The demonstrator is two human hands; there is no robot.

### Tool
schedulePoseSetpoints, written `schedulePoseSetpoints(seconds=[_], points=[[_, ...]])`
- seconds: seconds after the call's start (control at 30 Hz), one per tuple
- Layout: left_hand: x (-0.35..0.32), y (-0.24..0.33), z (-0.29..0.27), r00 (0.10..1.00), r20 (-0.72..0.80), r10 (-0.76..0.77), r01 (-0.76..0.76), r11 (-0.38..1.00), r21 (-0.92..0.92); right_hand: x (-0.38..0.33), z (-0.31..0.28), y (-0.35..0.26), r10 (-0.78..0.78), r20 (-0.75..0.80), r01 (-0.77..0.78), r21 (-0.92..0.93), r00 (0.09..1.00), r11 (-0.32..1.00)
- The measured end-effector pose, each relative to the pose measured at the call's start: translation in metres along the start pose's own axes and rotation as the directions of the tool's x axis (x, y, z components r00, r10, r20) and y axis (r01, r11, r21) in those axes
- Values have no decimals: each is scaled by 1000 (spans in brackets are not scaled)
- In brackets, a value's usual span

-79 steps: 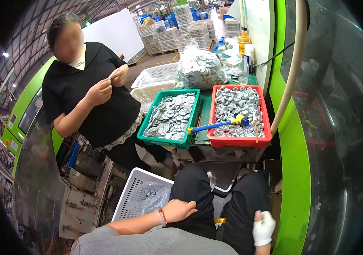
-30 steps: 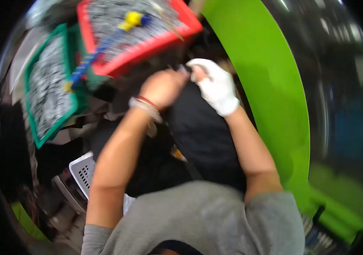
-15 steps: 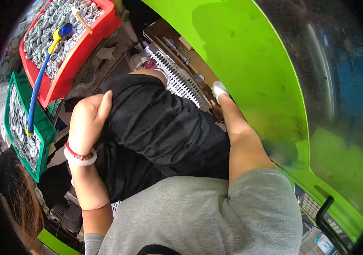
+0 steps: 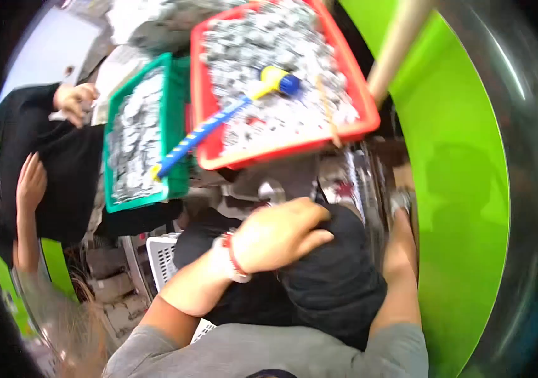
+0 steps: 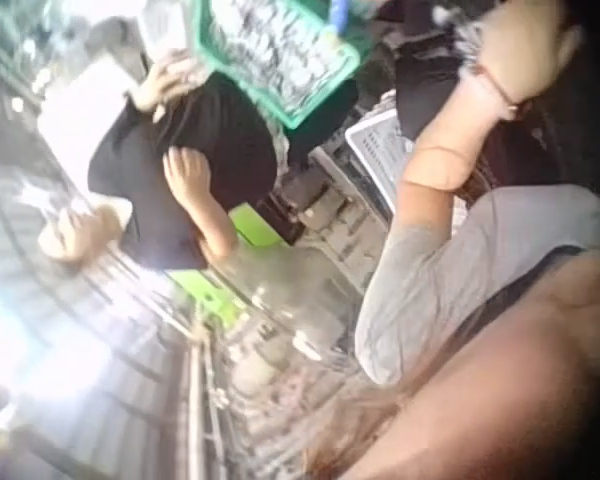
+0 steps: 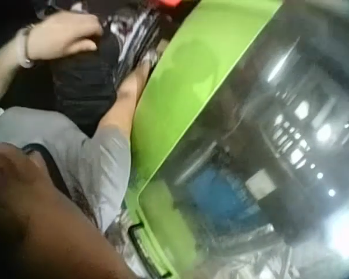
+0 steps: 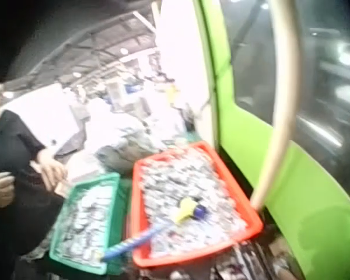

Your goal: The person operates an injection molding machine, removing molded plastic parts from the mold by hand and tapping the mold with a hammer. They handle circular plastic parts, wiping them with a stick applicator and placing parts into the mold.

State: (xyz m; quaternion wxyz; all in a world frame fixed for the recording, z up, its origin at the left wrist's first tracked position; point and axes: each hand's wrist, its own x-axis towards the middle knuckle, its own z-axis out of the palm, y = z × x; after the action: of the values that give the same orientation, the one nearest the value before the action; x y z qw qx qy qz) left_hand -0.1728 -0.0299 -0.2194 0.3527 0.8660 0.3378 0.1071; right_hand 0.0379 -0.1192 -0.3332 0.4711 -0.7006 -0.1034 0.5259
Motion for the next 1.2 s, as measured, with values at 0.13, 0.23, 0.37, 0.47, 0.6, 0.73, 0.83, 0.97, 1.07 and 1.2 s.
schedulePoseSetpoints(seconds=[0.13,0.23,0.37,0.47,0.6,0.73,0.83,0.97,1.07,1.2], points=[[11,8,25,966,-106,234,-234,972,11,50,-41,3,382,-246,-412,-81,891,908],[8,12,25,927,-207,313,-303,950,81,-66,-12,-50,169,9,-168,-71,986,983],[4,19,34,868,-323,378,-375,924,74,-30,-33,-19,155,-145,-157,-8,977,988],[7,19,34,879,-354,318,-310,947,80,-27,-37,-23,-165,146,203,-888,975,413],[13,13,45,872,-300,387,-350,921,172,-29,-7,-40,-11,26,26,-666,1000,746],[15,22,36,857,-384,344,-327,938,112,-61,27,-80,145,-84,-164,-305,986,938],[18,22,40,844,-372,387,-353,922,158,-48,22,-69,80,-71,-99,-337,994,936],[9,22,37,834,-364,415,-381,910,164,31,-62,31,-141,-58,137,-68,988,988],[7,16,43,852,-355,384,-355,923,147,91,-108,83,-217,-284,247,71,934,966],[10,28,46,881,-249,402,-373,915,154,115,-160,150,-160,-694,412,213,702,886]])
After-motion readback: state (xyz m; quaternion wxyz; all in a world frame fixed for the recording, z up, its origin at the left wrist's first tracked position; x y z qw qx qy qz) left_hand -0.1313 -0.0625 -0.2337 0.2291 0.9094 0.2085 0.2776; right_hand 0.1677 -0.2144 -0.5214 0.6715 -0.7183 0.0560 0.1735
